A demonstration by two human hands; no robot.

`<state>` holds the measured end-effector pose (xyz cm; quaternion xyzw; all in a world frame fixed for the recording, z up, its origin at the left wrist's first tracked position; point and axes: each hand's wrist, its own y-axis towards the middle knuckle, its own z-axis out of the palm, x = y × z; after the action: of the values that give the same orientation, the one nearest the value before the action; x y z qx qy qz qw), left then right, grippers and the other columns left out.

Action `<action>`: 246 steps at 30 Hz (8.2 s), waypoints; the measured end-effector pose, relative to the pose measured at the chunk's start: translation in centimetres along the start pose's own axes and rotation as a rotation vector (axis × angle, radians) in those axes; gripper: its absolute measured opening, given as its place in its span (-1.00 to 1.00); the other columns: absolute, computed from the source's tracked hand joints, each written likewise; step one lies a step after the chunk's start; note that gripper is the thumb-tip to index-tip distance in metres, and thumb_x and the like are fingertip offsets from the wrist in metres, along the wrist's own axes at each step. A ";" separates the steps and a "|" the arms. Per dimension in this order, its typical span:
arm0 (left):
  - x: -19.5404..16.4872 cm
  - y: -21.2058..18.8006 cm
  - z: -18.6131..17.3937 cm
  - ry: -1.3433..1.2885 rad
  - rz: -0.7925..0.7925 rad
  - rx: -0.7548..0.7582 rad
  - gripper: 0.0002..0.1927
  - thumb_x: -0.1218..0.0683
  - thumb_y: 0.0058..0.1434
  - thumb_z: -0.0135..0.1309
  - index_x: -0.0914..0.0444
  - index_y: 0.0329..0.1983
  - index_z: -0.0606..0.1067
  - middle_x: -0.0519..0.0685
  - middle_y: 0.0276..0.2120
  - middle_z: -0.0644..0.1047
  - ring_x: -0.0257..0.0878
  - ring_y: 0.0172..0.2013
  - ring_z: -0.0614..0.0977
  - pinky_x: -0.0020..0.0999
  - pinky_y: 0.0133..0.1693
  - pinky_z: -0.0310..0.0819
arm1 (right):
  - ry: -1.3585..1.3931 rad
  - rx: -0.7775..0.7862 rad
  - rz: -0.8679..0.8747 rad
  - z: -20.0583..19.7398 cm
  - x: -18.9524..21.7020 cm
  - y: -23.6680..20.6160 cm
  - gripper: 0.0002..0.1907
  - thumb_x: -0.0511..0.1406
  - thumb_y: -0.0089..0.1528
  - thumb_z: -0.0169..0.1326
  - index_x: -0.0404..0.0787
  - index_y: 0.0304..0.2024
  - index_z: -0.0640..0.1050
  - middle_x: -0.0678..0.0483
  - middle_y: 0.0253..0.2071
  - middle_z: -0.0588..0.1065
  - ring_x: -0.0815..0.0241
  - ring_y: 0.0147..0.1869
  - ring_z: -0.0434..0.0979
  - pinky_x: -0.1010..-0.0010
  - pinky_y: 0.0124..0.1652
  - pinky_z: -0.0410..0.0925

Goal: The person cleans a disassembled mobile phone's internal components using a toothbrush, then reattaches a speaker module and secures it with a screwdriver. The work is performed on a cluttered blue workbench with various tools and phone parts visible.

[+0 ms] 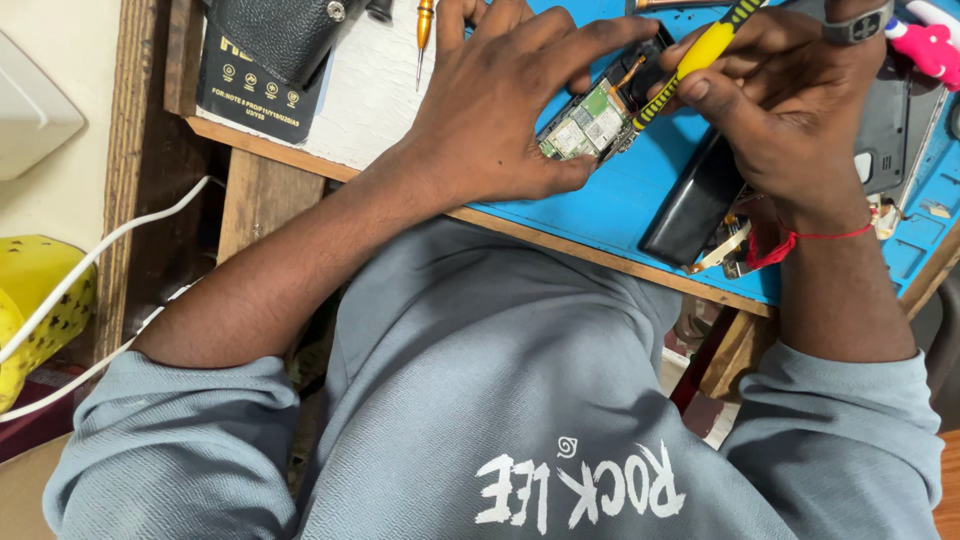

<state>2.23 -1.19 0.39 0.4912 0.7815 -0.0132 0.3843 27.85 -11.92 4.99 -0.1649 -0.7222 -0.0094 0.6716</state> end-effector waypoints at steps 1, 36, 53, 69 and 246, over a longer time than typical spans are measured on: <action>0.1 0.1 -0.1 -0.056 -0.035 0.045 -0.06 -0.15 0.07 0.43 -0.16 0.50 0.25 -0.24 -0.13 0.51 -0.20 0.05 0.45 0.07 0.19 0.10 | 0.013 -0.008 0.014 0.0 0.1 0.0 -0.09 -0.60 0.27 0.13 -0.21 0.51 -0.07 -0.17 -0.04 0.56 -0.04 0.12 0.72 0.22 0.10 0.60; 0.3 0.5 -1.6 -0.106 -0.008 0.098 -0.58 -0.12 0.09 0.46 -0.06 0.01 0.64 -0.21 -0.12 0.55 -0.21 0.02 0.48 0.03 0.19 -0.01 | -0.066 0.150 -0.178 -0.3 -0.8 -0.6 -0.24 -0.60 0.37 0.13 -0.19 0.41 -0.02 -0.13 0.06 0.53 0.02 0.22 0.67 0.23 0.19 0.58; 1.0 -0.2 -0.8 -0.120 0.122 0.032 -0.80 -0.26 0.23 0.40 -0.17 -0.19 0.72 -0.37 0.03 0.46 -0.27 0.11 0.35 0.06 0.20 -0.07 | -0.195 0.157 -0.426 -2.8 -3.6 -0.7 -0.37 -0.59 0.54 0.10 -0.18 0.47 0.08 -0.11 0.06 0.48 0.08 0.18 0.60 0.32 0.17 0.57; 0.9 -0.3 -0.9 -0.093 0.125 0.012 -0.93 -0.08 0.25 0.33 -0.08 -0.32 0.66 -0.33 0.02 0.46 -0.25 0.14 0.35 0.04 0.18 -0.06 | -0.147 0.092 -0.365 -2.3 -3.6 -0.9 -0.40 -0.59 0.53 0.15 -0.14 0.43 0.15 -0.06 0.07 0.43 0.08 0.21 0.60 0.32 0.20 0.55; 1.1 0.3 -1.0 -0.121 0.067 0.032 -0.86 -0.10 0.22 0.38 -0.03 -0.28 0.67 -0.29 -0.09 0.57 -0.28 -0.03 0.43 -0.10 0.03 0.01 | -0.328 0.391 -0.856 2.2 2.1 -1.5 -0.45 -0.53 0.22 0.31 -0.11 0.07 0.28 -0.22 0.01 0.56 0.05 -0.05 0.68 0.46 -0.21 0.59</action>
<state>1.58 0.21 0.52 0.5216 0.7396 -0.0423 0.4233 25.26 -12.30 7.15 0.2759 -0.8097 -0.1228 0.5032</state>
